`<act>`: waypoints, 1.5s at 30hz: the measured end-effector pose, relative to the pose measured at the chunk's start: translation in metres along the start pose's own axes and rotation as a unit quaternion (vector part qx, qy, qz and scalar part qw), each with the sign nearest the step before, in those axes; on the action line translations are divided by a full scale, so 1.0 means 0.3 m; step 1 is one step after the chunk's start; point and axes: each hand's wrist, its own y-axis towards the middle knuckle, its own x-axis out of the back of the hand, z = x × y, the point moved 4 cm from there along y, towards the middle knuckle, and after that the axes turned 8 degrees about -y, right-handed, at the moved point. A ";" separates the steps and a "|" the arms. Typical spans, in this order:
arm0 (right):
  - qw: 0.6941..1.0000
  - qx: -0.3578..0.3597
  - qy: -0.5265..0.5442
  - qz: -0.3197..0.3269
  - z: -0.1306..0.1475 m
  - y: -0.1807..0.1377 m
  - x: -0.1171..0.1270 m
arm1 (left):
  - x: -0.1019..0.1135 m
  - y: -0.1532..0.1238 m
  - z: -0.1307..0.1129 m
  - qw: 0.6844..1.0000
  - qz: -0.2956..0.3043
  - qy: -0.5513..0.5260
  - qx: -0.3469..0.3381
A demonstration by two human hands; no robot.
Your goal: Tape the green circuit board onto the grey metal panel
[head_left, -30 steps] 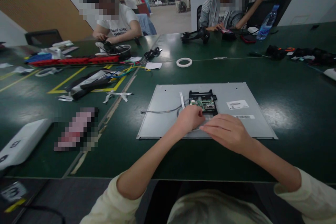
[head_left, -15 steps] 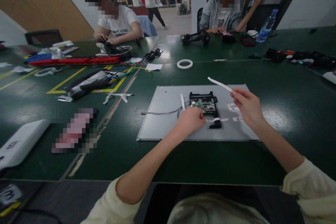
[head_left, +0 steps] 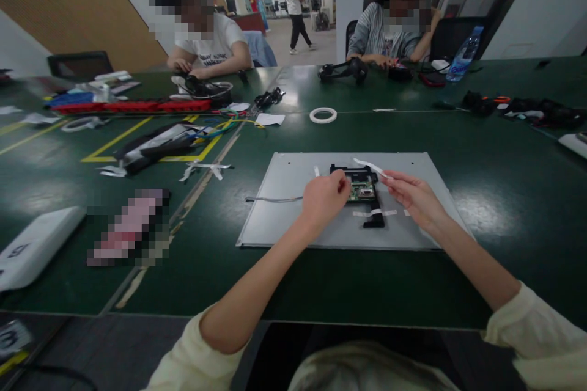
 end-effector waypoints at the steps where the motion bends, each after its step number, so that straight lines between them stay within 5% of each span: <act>1: 1.000 -0.001 -0.004 0.009 0.000 -0.001 -0.003 | 0.009 0.003 0.004 1.000 -0.018 0.001 0.003; 8: 0.999 0.002 -0.034 0.029 -0.004 0.004 -0.005 | 0.005 0.060 0.010 0.997 -0.063 -0.038 -0.016; 18: 0.997 -0.030 0.003 0.071 -0.001 0.011 -0.003 | -0.108 0.184 0.017 0.997 0.001 -0.047 -0.054; 31: 0.997 -0.050 -0.036 0.044 -0.010 0.005 -0.006 | -0.170 0.207 0.051 0.990 0.061 -0.070 -0.103; 36: 0.983 0.046 -0.177 0.014 -0.028 0.041 -0.003 | -0.173 0.209 0.046 0.990 0.063 -0.062 -0.113; 45: 0.888 0.213 -0.401 -0.075 0.009 0.038 0.011 | -0.183 0.210 0.050 0.989 0.058 -0.069 -0.114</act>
